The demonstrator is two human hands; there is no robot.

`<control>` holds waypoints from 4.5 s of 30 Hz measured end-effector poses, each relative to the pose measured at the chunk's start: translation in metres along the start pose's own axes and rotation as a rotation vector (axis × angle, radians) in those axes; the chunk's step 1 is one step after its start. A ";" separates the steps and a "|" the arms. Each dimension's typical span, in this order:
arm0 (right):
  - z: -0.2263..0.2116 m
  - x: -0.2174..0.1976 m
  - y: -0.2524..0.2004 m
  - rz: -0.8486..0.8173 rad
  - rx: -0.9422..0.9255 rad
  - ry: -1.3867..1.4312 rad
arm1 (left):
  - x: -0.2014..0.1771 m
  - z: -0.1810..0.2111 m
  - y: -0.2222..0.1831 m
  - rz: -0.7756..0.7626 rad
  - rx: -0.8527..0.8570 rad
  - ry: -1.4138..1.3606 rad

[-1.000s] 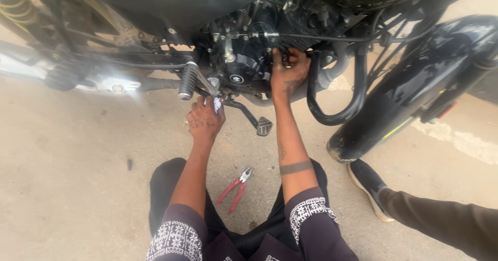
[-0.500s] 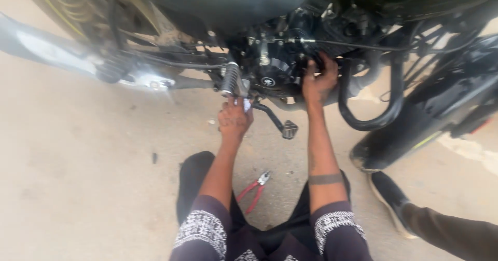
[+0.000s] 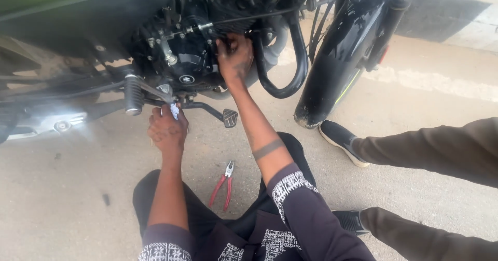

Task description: The person wipes components of a motorcycle engine with a cloth, adjusts internal engine parts by hand and with a screwdriver, and uses pliers on the engine area.

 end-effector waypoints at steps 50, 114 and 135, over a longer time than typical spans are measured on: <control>-0.012 -0.012 -0.004 0.147 0.026 0.164 | -0.035 0.018 -0.005 0.160 0.078 -0.027; 0.067 0.064 0.040 -0.479 0.229 -0.773 | -0.005 -0.007 0.011 -0.079 -0.088 -0.063; -0.039 0.049 0.000 -1.344 -1.594 -1.362 | -0.039 0.011 0.008 0.123 0.021 -0.089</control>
Point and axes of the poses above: each hand's wrist, its own y-axis towards the middle knuckle, its own x-axis out of the palm, z = x × y, the point moved 10 cm from there along y, towards the middle knuckle, and after that the axes turned 6 degrees about -x, right-handed, at the moved point
